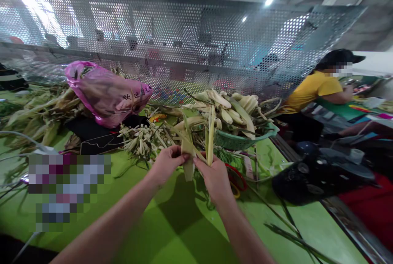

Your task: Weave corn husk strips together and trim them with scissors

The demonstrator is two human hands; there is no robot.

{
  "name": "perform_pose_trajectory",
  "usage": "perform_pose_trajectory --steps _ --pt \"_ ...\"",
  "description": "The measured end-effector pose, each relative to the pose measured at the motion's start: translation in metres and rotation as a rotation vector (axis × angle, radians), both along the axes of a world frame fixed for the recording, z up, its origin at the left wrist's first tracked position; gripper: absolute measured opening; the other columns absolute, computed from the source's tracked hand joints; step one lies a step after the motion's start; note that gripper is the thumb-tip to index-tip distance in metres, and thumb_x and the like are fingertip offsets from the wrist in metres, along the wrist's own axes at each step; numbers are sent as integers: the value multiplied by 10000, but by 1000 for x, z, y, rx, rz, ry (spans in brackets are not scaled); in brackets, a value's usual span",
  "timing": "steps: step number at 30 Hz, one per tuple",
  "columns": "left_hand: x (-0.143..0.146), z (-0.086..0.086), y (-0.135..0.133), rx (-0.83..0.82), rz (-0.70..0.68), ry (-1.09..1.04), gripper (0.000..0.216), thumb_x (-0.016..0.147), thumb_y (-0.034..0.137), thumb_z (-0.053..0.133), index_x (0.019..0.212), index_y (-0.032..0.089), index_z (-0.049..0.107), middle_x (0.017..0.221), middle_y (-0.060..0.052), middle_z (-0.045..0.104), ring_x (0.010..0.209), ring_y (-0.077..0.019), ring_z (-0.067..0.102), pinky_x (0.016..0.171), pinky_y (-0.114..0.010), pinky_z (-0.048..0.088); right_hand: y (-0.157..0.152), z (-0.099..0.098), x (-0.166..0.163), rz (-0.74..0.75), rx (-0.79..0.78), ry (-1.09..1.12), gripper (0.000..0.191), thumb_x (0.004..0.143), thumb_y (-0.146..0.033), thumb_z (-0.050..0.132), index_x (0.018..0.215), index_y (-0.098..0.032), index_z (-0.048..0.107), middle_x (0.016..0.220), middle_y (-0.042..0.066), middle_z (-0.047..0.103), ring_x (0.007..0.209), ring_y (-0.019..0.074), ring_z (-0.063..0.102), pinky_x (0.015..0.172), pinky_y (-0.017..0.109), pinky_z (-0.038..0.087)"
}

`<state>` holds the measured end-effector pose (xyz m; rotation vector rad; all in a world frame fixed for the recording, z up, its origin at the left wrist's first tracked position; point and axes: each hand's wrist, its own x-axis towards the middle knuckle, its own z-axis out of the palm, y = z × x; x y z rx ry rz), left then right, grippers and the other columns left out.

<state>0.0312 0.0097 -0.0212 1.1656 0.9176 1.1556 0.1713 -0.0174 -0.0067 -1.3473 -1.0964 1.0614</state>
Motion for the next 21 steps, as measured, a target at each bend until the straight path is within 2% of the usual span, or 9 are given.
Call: perform_pose_trajectory --steps 7,13,21 --pt "-1 2 -1 -1 15 9 139 660 193 695 734 145 587 709 -3 608 639 -109 524 640 -237 404 1 -3 0 24 -1 -36 282 583 -296 792 793 -150 673 708 36 694 672 194 641 601 265 499" --pt "-2 4 -2 -3 -13 4 195 644 271 722 682 145 578 645 21 559 591 -93 479 589 -224 366 2 -3 1 20 -15 4 325 539 -307 817 779 -150 664 692 42 686 647 202 627 594 291 500" --pt "-4 4 -1 54 2 92 106 718 242 636 733 149 587 694 0 579 623 -105 499 611 -232 381 -3 3 -5 49 -53 67 345 558 -365 806 783 -147 659 647 45 666 568 189 602 498 276 479"
